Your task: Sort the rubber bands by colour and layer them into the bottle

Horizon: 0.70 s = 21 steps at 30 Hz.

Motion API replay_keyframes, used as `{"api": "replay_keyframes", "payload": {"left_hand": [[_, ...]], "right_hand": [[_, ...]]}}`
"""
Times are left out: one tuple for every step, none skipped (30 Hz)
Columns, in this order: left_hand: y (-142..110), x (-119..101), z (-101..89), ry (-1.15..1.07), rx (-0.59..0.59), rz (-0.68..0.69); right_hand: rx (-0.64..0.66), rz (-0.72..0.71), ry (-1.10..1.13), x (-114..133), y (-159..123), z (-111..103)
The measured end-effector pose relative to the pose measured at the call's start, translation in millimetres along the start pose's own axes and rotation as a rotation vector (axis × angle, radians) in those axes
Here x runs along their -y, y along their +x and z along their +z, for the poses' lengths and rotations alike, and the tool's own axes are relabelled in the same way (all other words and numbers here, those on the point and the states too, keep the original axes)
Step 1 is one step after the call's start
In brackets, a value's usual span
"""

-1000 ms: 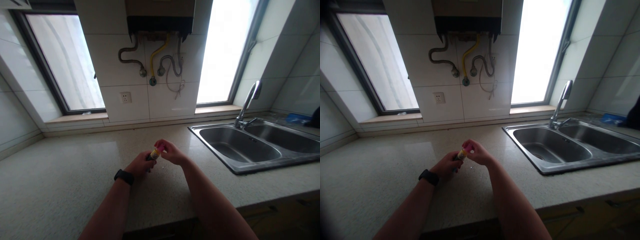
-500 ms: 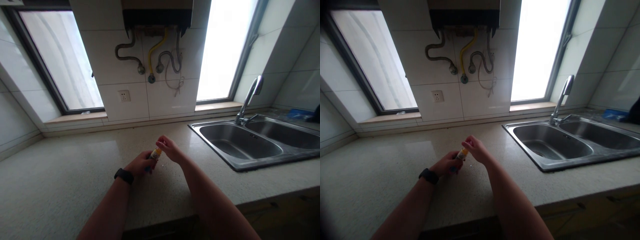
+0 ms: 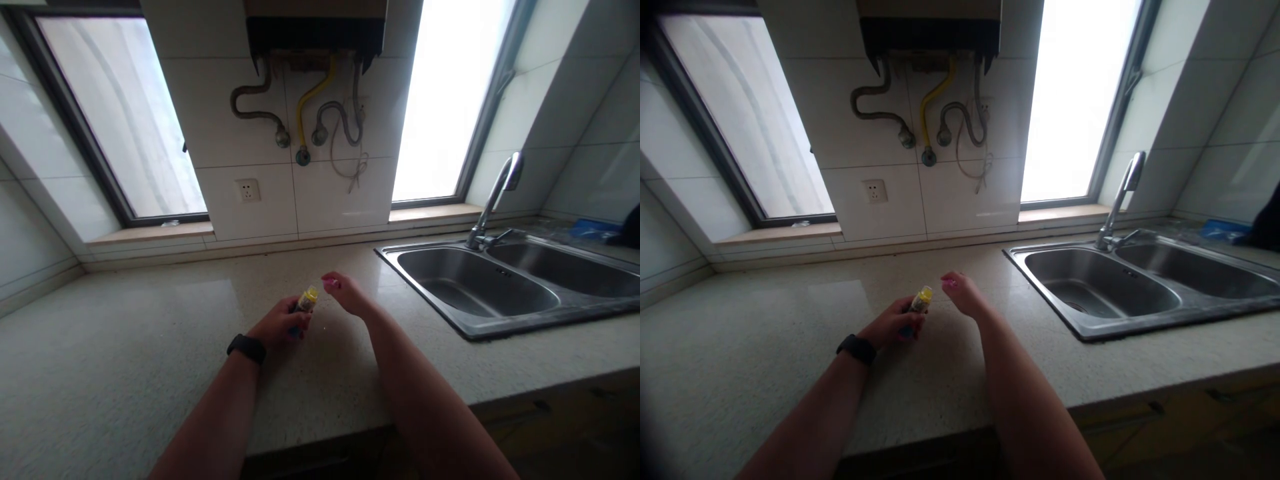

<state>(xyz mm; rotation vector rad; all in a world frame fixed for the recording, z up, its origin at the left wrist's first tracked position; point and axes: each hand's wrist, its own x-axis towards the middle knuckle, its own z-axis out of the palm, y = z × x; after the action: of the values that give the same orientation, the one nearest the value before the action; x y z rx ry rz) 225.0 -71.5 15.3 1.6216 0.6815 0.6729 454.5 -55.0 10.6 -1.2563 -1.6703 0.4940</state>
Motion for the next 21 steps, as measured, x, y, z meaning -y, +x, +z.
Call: {"api": "replay_keyframes", "payload": {"left_hand": [[0, 1, -0.7, 0.013, -0.006, 0.004], [0, 2, -1.3, 0.022, -0.016, 0.008], [0, 2, -1.8, 0.029, -0.027, 0.012], [0, 3, -2.3, 0.037, -0.040, 0.015], [0, 4, -2.6, 0.048, -0.049, 0.017], [1, 4, -2.8, 0.058, -0.057, 0.020], [1, 4, -2.8, 0.065, -0.063, 0.027], [1, 4, -2.7, 0.069, -0.068, 0.035], [1, 5, -2.5, 0.069, -0.071, 0.043], [1, 5, -2.2, 0.066, -0.075, 0.049], [1, 5, -1.9, 0.061, -0.079, 0.053], [2, 6, -1.4, 0.054, -0.085, 0.055], [2, 6, -0.9, 0.045, -0.092, 0.053], [2, 6, -0.4, 0.034, -0.098, 0.054], [2, 6, 0.1, 0.021, -0.106, 0.060], [3, 6, 0.5, 0.014, -0.115, 0.067], [3, 6, 0.7, 0.015, -0.128, 0.071], [4, 6, 0.7, 0.022, -0.146, 0.078], [5, 6, 0.4, 0.031, -0.173, 0.091], [6, 6, 0.0, 0.031, -0.207, 0.108], [7, 7, -0.6, 0.018, -0.242, 0.129]], "right_hand": [[0.022, -0.004, -0.140, -4, -1, 0], [0.035, -0.002, -0.243, -7, -3, -2], [0.034, 0.014, -0.315, -9, -3, -3], [0.026, 0.044, -0.363, -12, -4, -5], [0.013, 0.081, -0.399, -14, -4, -8], [0.000, 0.116, -0.430, -17, -3, -10], [-0.012, 0.148, -0.460, -21, -3, -13], [-0.021, 0.179, -0.490, -24, -2, -16], [-0.028, 0.204, -0.513, -28, -1, -18], [-0.035, 0.222, -0.526, -29, -1, -20], [-0.043, 0.237, -0.543, -30, -1, -21], [-0.061, 0.237, -0.561, -28, -1, -20], [-0.091, 0.213, -0.573, -25, -1, -19], [-0.126, 0.172, -0.575, -20, -2, -16], [-0.175, 0.096, -0.561, -13, -2, -12], [-0.218, 0.011, -0.518, -6, -4, -7], [-0.228, -0.052, -0.450, 2, -5, -1], [-0.200, -0.087, -0.371, 8, -7, 6], [-0.123, -0.113, -0.289, 14, -9, 13], [-0.005, -0.142, -0.194, 18, -11, 20], [0.097, -0.153, -0.093, 21, -14, 26]]}}
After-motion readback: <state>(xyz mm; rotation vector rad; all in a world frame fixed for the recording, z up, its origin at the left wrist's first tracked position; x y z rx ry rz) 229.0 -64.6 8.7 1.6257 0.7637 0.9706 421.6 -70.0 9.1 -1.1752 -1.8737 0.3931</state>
